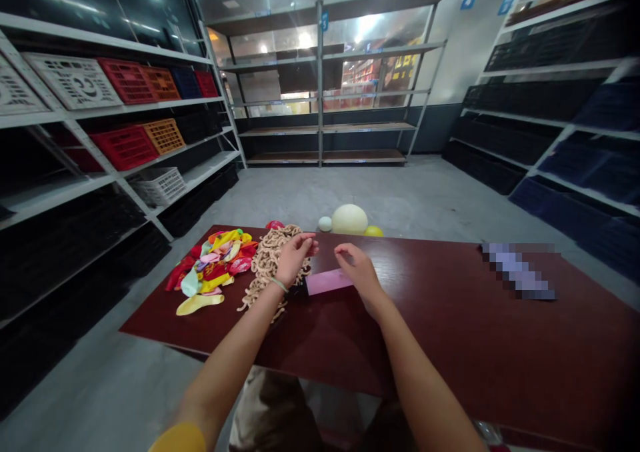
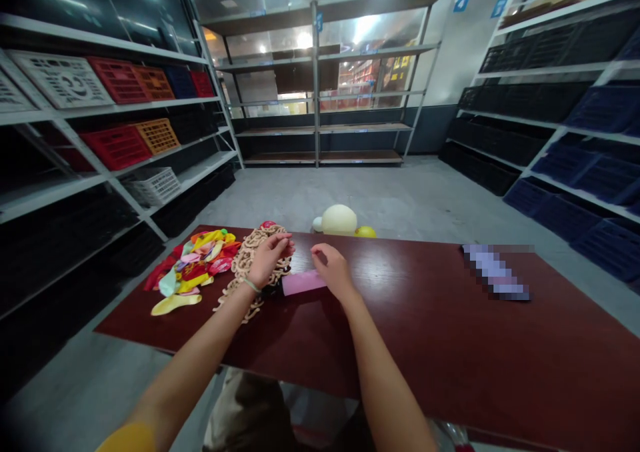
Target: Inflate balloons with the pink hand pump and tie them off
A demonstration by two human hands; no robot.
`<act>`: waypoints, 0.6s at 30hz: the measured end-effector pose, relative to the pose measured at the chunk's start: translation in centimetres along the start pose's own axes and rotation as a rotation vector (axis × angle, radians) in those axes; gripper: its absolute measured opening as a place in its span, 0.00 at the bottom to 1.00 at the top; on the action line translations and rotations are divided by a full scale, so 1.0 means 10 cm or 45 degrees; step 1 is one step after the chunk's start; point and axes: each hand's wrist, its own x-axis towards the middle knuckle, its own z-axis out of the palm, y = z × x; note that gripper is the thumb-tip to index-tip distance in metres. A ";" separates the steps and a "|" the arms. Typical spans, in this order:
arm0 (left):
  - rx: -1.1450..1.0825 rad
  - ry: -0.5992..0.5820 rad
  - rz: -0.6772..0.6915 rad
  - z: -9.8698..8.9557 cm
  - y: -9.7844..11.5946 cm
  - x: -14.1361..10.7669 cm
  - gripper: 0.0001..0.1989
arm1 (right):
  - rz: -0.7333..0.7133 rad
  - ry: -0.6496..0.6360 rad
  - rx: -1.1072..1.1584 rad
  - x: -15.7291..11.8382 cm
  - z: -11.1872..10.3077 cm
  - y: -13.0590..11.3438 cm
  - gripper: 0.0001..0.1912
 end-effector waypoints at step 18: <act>0.719 0.603 -0.026 -1.89 0.05 -1.46 0.11 | -0.289 -0.744 -0.952 -0.12 0.09 -0.22 0.24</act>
